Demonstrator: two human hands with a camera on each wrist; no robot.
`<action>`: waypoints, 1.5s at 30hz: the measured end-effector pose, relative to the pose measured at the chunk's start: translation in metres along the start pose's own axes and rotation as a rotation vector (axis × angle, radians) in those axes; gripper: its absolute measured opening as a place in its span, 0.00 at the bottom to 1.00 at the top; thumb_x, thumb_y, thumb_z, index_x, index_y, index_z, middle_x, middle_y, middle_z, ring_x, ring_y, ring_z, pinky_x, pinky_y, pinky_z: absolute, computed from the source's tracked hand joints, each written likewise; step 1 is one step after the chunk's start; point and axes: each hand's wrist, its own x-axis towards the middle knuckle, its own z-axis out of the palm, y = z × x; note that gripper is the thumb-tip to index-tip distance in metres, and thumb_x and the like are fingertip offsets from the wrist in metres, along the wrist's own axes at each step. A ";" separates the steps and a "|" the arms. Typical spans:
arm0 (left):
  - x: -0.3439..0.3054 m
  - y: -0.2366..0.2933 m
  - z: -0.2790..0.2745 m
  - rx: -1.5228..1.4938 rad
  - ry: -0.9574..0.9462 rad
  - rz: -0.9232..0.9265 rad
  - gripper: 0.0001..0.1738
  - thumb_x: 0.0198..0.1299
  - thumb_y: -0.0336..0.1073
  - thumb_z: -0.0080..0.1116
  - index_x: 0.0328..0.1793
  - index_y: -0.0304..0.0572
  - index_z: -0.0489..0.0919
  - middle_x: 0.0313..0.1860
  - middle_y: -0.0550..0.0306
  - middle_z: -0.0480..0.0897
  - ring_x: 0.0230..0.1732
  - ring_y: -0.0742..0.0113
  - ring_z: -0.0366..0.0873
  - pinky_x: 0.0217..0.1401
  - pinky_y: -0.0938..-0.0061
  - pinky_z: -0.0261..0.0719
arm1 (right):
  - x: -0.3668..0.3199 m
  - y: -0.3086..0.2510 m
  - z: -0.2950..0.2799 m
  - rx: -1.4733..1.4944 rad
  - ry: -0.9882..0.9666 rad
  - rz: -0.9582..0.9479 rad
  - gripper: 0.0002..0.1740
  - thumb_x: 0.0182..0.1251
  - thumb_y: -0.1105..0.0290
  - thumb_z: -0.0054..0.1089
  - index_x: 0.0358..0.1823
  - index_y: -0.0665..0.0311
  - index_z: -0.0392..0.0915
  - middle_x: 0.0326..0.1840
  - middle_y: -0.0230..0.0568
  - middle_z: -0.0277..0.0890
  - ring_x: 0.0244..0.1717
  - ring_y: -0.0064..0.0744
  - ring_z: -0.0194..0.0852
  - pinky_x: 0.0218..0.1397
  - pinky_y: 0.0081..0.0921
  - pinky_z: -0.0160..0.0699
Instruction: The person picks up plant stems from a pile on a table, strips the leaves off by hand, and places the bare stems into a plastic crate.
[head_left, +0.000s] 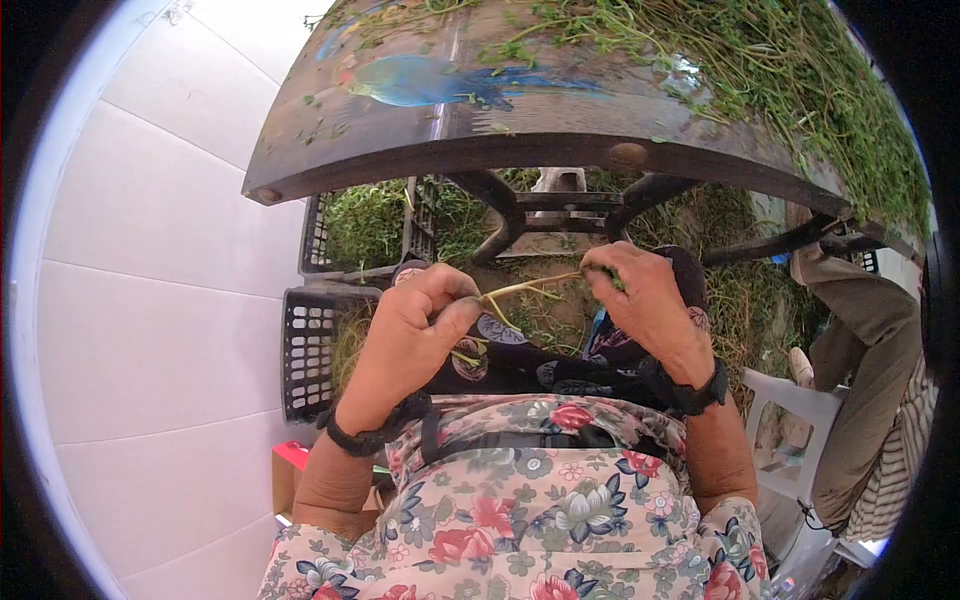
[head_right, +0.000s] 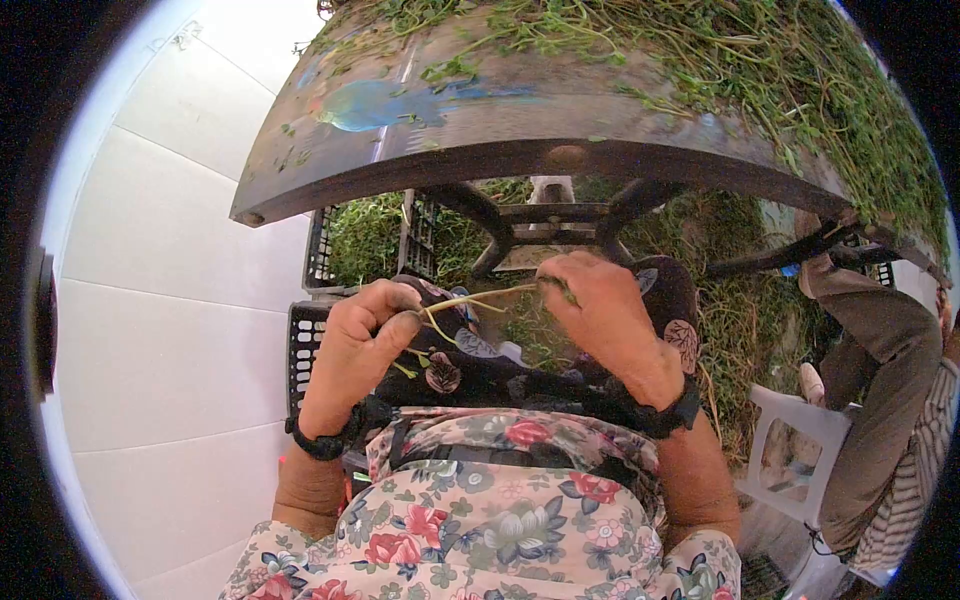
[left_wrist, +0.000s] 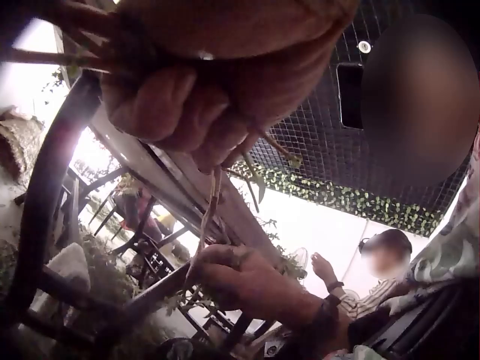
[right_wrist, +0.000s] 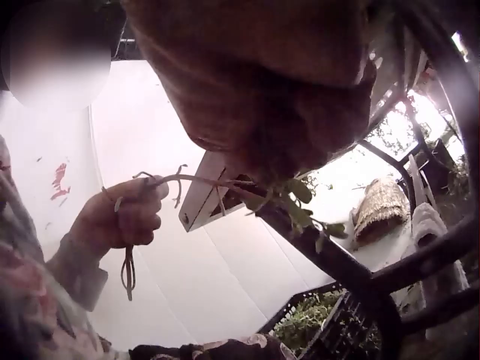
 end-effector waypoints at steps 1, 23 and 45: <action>0.000 -0.002 0.000 0.013 -0.009 0.002 0.07 0.56 0.30 0.56 0.37 0.35 0.74 0.23 0.60 0.76 0.26 0.77 0.71 0.30 0.80 0.69 | 0.000 -0.001 0.003 -0.029 -0.022 0.009 0.12 0.56 0.68 0.55 0.39 0.68 0.75 0.35 0.52 0.76 0.38 0.56 0.73 0.41 0.40 0.71; 0.002 -0.007 -0.002 0.044 0.017 0.016 0.07 0.56 0.30 0.55 0.39 0.34 0.74 0.27 0.61 0.76 0.30 0.78 0.72 0.34 0.81 0.70 | 0.004 -0.008 -0.014 -0.056 -0.060 0.014 0.16 0.53 0.70 0.60 0.44 0.64 0.76 0.32 0.42 0.73 0.33 0.43 0.72 0.37 0.33 0.70; 0.001 0.007 -0.010 -0.075 -0.023 -0.084 0.06 0.58 0.29 0.54 0.39 0.32 0.75 0.29 0.63 0.77 0.32 0.81 0.71 0.35 0.82 0.70 | -0.002 0.010 0.017 0.143 -0.204 0.002 0.15 0.56 0.68 0.55 0.42 0.70 0.75 0.35 0.52 0.73 0.38 0.53 0.72 0.43 0.39 0.71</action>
